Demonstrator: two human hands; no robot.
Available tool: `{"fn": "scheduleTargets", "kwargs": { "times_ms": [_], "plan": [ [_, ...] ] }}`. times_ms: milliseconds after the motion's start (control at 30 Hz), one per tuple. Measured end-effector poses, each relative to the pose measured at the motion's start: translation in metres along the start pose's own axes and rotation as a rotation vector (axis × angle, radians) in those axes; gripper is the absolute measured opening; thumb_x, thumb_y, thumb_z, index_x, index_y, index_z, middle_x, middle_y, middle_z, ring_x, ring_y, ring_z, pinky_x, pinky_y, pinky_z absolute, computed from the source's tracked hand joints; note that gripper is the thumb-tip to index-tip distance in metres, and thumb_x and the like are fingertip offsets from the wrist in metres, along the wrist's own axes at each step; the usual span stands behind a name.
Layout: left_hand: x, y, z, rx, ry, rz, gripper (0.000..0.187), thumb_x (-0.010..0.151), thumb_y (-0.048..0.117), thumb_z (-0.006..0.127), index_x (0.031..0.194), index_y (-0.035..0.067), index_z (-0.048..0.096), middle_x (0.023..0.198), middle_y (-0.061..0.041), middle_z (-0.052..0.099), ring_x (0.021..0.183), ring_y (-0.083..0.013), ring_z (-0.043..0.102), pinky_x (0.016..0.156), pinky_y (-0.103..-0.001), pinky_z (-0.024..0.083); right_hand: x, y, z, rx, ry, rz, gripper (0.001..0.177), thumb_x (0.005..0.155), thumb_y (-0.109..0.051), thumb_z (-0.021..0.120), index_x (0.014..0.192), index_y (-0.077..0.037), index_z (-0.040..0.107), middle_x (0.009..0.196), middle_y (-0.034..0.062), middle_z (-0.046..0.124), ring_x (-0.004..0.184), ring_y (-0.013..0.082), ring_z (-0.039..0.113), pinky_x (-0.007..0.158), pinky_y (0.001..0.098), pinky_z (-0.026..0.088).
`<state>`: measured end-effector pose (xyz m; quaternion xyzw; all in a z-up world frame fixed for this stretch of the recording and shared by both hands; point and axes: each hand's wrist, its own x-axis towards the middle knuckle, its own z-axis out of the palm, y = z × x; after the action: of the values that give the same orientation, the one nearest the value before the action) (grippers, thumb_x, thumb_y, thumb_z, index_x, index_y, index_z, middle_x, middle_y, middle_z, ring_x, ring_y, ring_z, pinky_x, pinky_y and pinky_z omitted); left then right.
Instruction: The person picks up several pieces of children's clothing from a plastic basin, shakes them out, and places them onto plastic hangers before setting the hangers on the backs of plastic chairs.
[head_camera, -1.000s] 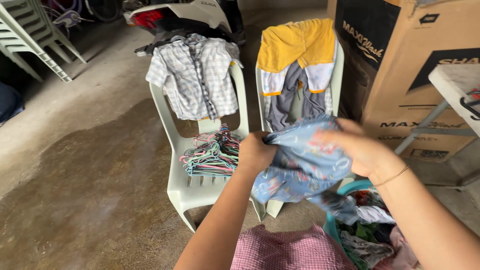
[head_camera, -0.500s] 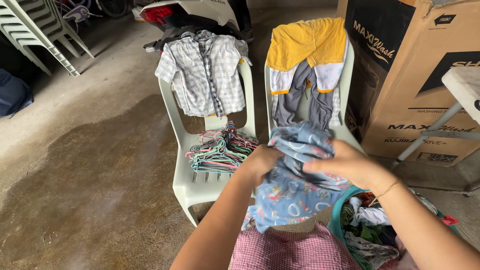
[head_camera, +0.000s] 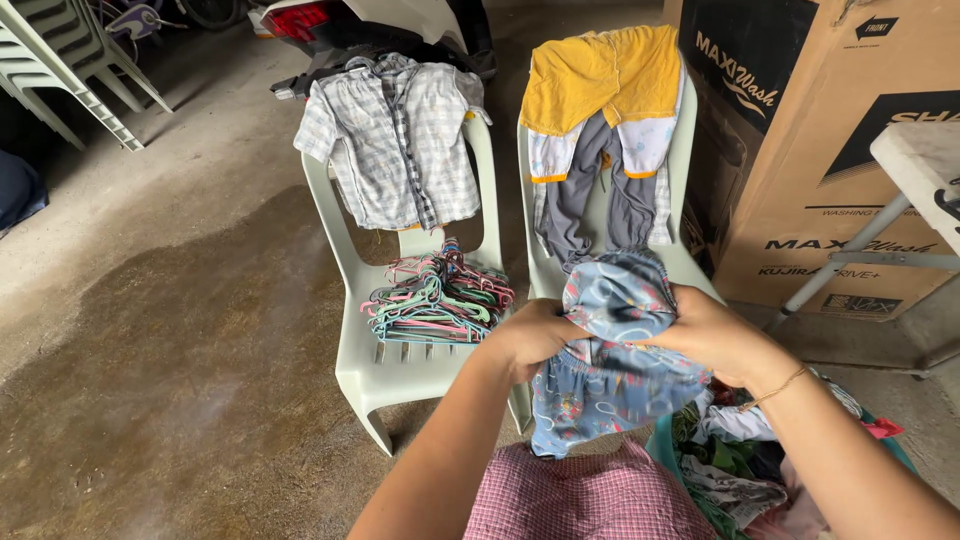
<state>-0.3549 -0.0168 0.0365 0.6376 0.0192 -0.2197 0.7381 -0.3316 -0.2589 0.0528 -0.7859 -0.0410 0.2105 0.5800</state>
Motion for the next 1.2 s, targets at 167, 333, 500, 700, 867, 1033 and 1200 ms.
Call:
{"fn": "scheduleTargets", "kwargs": {
  "times_ms": [167,333,500,700,867,1033,1200],
  "plan": [
    [0.0,0.01,-0.003,-0.43,0.034,0.001,0.031,0.093,0.01,0.06,0.117,-0.01,0.064,0.11,-0.02,0.074,0.098,-0.0322,0.074,0.089,-0.05,0.061,-0.006,-0.006,0.008,-0.099,0.171,0.072,0.035,0.086,-0.015,0.074,0.118,0.0,0.072,0.104,0.0111,0.078,0.086,0.0181,0.071,0.076,0.0361,0.057],
    [0.001,0.017,0.018,-0.95,-0.023,0.008,0.033,0.09,0.02,0.054,0.112,-0.002,0.063,0.103,-0.017,0.074,0.086,-0.0309,0.074,0.081,-0.047,0.062,0.013,0.015,0.004,0.223,0.136,0.224,0.035,0.093,-0.018,0.065,0.12,0.003,0.071,0.107,0.0139,0.076,0.09,0.0233,0.072,0.079,0.0411,0.057],
    [0.003,0.008,0.017,-0.584,-0.089,0.226,0.037,0.084,0.01,0.069,0.116,-0.008,0.066,0.109,-0.021,0.072,0.091,-0.0306,0.073,0.085,-0.047,0.063,0.025,0.031,-0.004,0.776,-0.043,0.137,0.034,0.094,-0.016,0.059,0.125,-0.002,0.065,0.111,0.011,0.072,0.096,0.0238,0.071,0.086,0.0434,0.057],
    [-0.005,0.011,0.013,-0.307,-0.012,-0.108,0.044,0.085,0.027,0.072,0.121,0.001,0.069,0.114,-0.013,0.076,0.1,-0.0266,0.073,0.096,-0.045,0.056,0.001,0.021,0.006,1.011,-0.009,0.015,0.034,0.09,-0.022,0.056,0.119,-0.006,0.065,0.115,0.0106,0.074,0.101,0.0255,0.073,0.09,0.0458,0.057],
    [-0.007,0.02,0.02,-0.697,-0.162,-0.088,0.046,0.088,0.036,0.066,0.12,0.003,0.068,0.114,-0.015,0.074,0.103,-0.0318,0.07,0.103,-0.051,0.051,0.017,0.04,0.016,0.676,0.04,0.198,0.041,0.101,-0.035,0.054,0.126,-0.006,0.067,0.12,0.0126,0.072,0.108,0.0253,0.065,0.096,0.0482,0.049],
    [-0.023,0.037,0.02,-0.633,-0.175,0.011,0.058,0.09,0.048,0.065,0.126,0.003,0.068,0.123,-0.014,0.072,0.111,-0.0287,0.069,0.107,-0.047,0.049,0.003,0.019,0.014,0.654,-0.034,-0.266,0.031,0.097,-0.029,0.059,0.121,-0.01,0.063,0.115,0.0035,0.071,0.108,0.0179,0.065,0.094,0.0391,0.052],
    [-0.021,0.029,0.009,-0.101,0.017,0.209,0.062,0.069,0.036,0.083,0.117,-0.001,0.069,0.111,-0.012,0.076,0.098,-0.0219,0.073,0.093,-0.04,0.056,-0.005,-0.017,-0.003,0.132,0.148,-0.347,0.035,0.097,-0.024,0.068,0.127,-0.007,0.065,0.12,0.0102,0.07,0.108,0.0217,0.065,0.094,0.0425,0.053]
  ]
}}
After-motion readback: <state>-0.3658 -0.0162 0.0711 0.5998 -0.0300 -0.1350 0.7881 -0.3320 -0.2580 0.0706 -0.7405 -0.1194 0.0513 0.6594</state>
